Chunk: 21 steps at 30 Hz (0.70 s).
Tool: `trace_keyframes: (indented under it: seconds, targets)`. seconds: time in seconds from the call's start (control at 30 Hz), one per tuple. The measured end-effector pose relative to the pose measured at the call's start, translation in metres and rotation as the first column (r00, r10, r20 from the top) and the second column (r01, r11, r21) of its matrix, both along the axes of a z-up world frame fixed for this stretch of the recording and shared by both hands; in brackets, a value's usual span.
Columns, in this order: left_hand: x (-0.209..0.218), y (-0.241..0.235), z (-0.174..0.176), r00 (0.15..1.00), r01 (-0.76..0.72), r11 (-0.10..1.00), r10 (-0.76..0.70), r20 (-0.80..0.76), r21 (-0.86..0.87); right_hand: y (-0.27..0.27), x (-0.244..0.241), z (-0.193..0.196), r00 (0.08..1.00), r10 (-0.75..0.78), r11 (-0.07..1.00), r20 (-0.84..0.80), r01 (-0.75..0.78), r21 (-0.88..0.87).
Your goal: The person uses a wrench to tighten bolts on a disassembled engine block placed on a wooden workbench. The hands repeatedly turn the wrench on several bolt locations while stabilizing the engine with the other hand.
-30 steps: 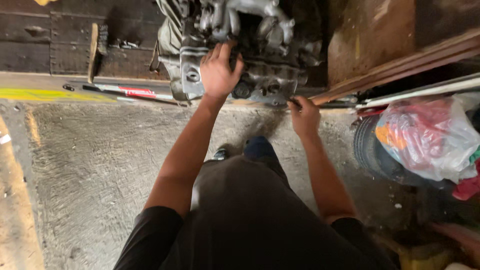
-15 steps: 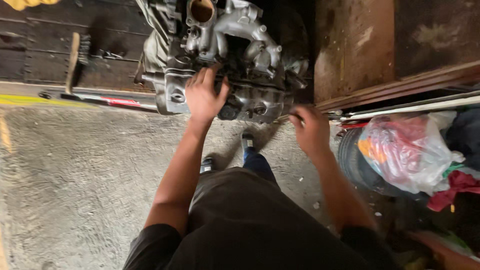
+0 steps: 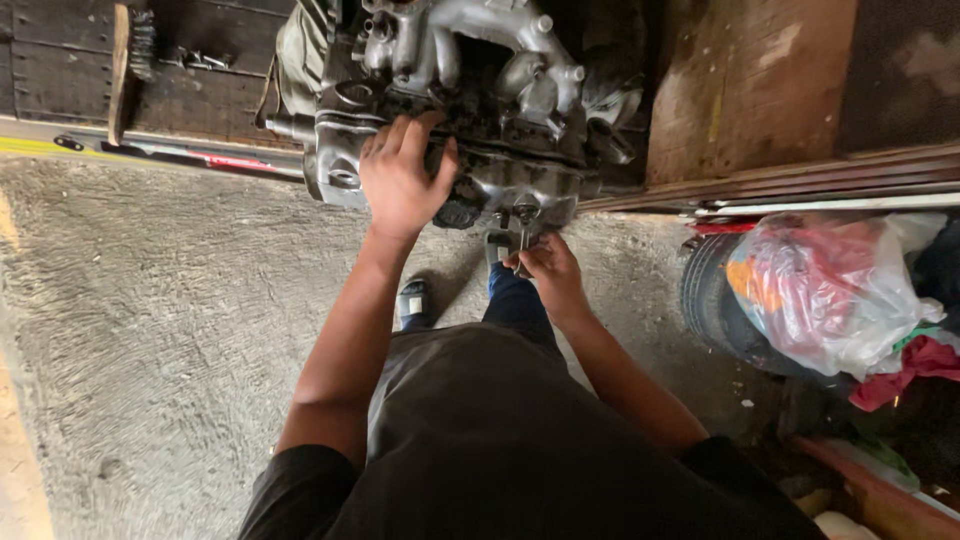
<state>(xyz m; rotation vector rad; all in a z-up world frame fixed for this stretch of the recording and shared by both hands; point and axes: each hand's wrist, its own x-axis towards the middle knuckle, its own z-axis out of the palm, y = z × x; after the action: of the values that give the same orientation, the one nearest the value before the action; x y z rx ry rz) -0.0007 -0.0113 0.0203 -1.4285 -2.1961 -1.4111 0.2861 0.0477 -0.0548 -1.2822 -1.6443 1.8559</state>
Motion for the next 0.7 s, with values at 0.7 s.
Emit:
trace_keyframes:
  seconds: [0.7]
  targets:
    - [-0.002, -0.002, -0.005, 0.999, 0.030, 0.999, -0.031, -0.028, -0.012, -0.024, -0.009, -0.026, 0.969, -0.101, 0.982, -0.224, 0.133, 0.133]
